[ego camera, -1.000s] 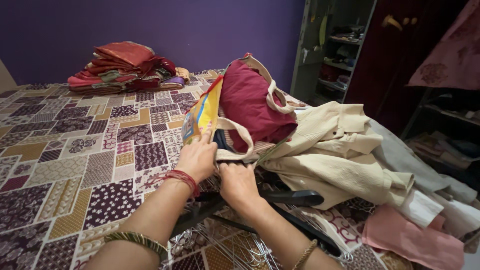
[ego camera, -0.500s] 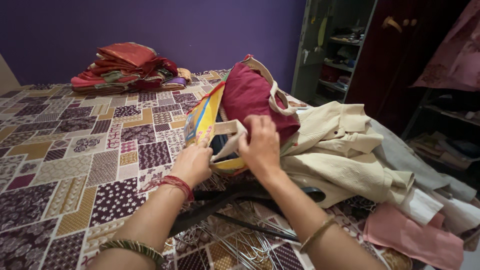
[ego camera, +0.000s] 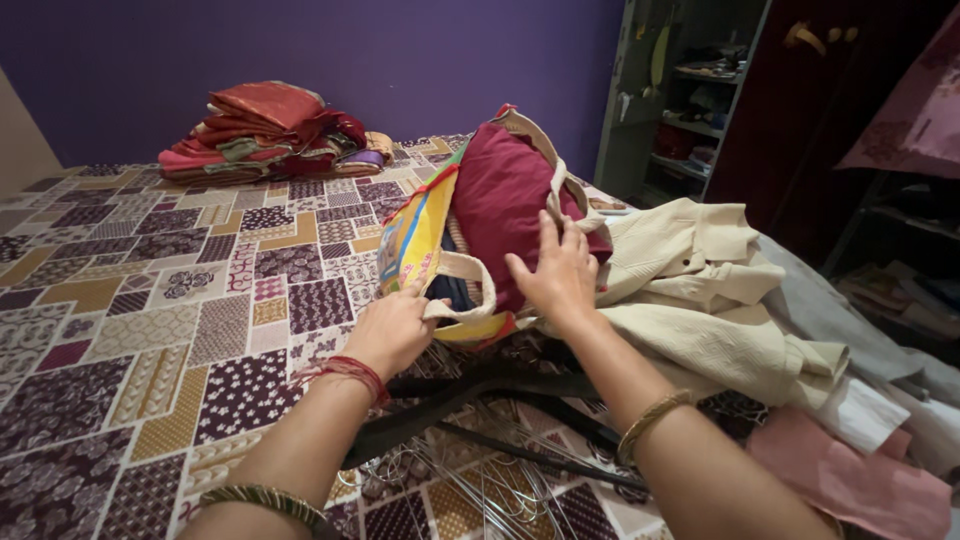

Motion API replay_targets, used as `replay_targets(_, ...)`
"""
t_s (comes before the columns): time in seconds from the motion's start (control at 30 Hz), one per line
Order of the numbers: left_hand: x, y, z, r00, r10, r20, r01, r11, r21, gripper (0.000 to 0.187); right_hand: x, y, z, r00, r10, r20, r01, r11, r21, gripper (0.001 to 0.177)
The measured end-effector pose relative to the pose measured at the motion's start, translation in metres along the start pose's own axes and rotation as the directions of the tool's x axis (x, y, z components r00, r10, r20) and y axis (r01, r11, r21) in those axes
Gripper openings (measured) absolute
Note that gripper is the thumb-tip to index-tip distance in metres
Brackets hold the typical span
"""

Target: The person takes a maroon shirt from a bag, places it on a hanger, and buttons the collar. They then smooth the shirt on the bed and pick up a striped shirt to place on another hanger.

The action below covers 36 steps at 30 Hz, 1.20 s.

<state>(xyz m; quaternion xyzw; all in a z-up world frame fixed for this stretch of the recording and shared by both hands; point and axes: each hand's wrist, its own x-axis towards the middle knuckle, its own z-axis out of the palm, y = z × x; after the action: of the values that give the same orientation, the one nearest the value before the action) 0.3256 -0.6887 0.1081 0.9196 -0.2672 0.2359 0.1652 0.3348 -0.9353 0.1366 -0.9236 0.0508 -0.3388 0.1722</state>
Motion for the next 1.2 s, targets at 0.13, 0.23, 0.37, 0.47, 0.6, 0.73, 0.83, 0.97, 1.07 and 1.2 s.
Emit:
replay_targets(0.13, -0.002, -0.002, 0.005, 0.999, -0.042, 0.025, 0.041, 0.998, 0.037, 0.037, -0.014, -0.018, 0.008, 0.97, -0.228, -0.084, 0.229, 0.973, -0.002, 0.094)
replay_targets(0.23, -0.006, -0.003, 0.007, 0.996, -0.073, 0.06, 0.072, 0.997, 0.014, 0.039, -0.019, -0.033, 0.019, 0.981, -0.195, -0.017, 0.196, 0.98, 0.036, 0.101)
replay_targets(0.37, -0.004, -0.006, 0.007, 0.998, -0.048, 0.036, 0.047, 0.999, 0.025, 0.032, -0.016, -0.037, 0.026, 0.994, -0.106, -0.021, 0.107, 0.994, 0.034, 0.106)
replay_targets(0.47, -0.006, -0.009, 0.007, 0.999, 0.024, -0.043, -0.025, 1.0, -0.011, 0.029, -0.012, -0.036, 0.024, 0.999, -0.032, 0.004, 0.032, 0.999, 0.019, 0.108)
replay_targets(0.6, -0.006, -0.008, 0.008, 0.999, 0.009, -0.033, -0.009, 1.0, -0.009, 0.031, -0.006, -0.033, 0.017, 0.987, 0.089, 0.137, -0.091, 0.996, 0.005, 0.114)
replay_targets(0.73, -0.007, -0.007, 0.005, 0.994, -0.063, 0.084, 0.059, 0.997, 0.049, 0.032, -0.003, -0.03, 0.015, 0.972, 0.111, 0.205, -0.111, 0.994, -0.01, 0.118)
replay_targets(0.83, -0.007, -0.007, 0.005, 0.998, -0.046, 0.039, 0.046, 0.999, 0.018, 0.033, 0.002, -0.022, 0.02, 0.994, -0.006, 0.106, 0.004, 1.0, 0.013, 0.099)
replay_targets(0.97, -0.005, -0.009, 0.006, 0.997, -0.073, 0.016, 0.073, 0.997, -0.029, 0.032, 0.009, -0.009, 0.02, 0.999, -0.045, 0.004, 0.044, 0.994, 0.103, 0.054)
replay_targets(1.07, -0.006, -0.01, 0.007, 0.987, -0.148, 0.063, 0.152, 0.986, -0.065, 0.032, 0.012, 0.0, 0.009, 0.998, -0.053, -0.041, 0.058, 0.99, 0.13, 0.04)
replay_targets(1.2, -0.003, -0.012, 0.003, 0.987, -0.156, 0.047, 0.16, 0.984, -0.08, 0.031, 0.013, 0.001, -0.013, 0.984, -0.087, -0.158, 0.121, 0.968, 0.22, 0.036)
